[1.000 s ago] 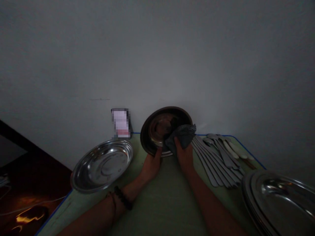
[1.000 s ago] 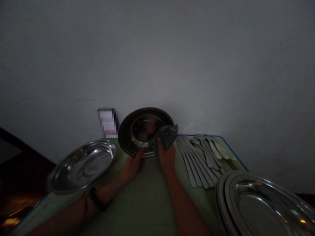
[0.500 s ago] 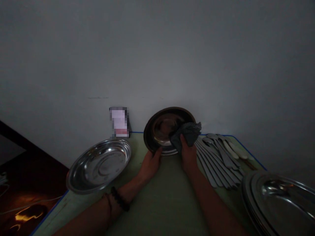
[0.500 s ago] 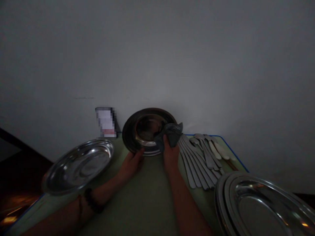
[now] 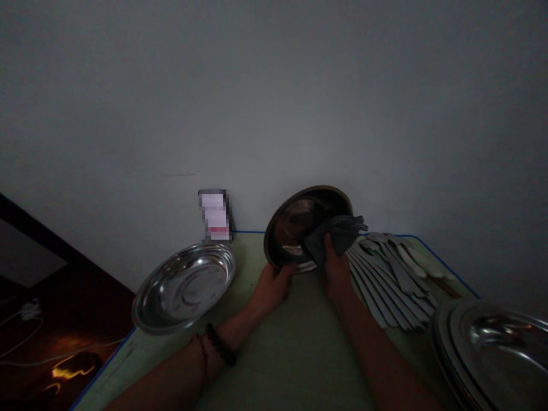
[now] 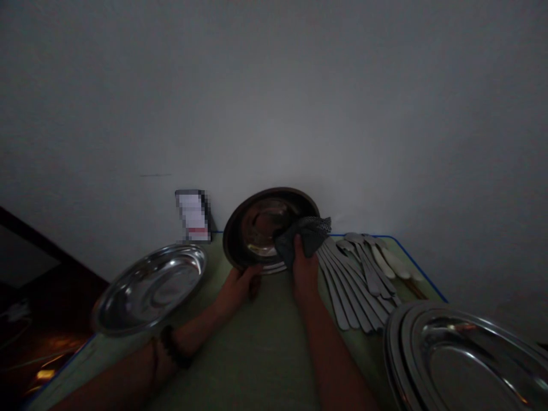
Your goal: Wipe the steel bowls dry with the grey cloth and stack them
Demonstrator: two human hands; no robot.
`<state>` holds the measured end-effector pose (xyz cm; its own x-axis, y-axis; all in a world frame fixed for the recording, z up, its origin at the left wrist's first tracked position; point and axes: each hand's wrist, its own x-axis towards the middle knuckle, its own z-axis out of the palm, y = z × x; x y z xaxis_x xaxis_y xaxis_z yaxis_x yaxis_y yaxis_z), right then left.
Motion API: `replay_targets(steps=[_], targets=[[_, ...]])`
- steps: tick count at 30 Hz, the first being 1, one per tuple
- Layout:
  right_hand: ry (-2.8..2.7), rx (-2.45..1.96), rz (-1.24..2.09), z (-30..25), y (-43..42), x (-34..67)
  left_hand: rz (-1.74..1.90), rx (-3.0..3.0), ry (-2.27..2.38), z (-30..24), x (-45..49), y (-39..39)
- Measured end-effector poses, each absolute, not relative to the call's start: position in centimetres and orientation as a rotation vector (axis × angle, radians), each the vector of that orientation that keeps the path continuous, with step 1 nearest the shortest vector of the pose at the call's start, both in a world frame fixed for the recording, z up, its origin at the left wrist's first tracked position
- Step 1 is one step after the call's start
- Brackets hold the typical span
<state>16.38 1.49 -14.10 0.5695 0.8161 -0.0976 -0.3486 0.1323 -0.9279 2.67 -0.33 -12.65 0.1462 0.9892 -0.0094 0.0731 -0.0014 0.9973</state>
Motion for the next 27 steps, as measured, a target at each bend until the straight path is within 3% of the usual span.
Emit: replay_targets(steps=[11,27], targets=[[-0.862,-1.285,0.642,-13.74,1.06,15.62,1.011,1.303,1.123,-12.82,2.42,0.33],[-0.781,-1.184,0.697,-13.69,0.87,15.59,1.064,1.341,1.176,-13.16,2.12,0.02]])
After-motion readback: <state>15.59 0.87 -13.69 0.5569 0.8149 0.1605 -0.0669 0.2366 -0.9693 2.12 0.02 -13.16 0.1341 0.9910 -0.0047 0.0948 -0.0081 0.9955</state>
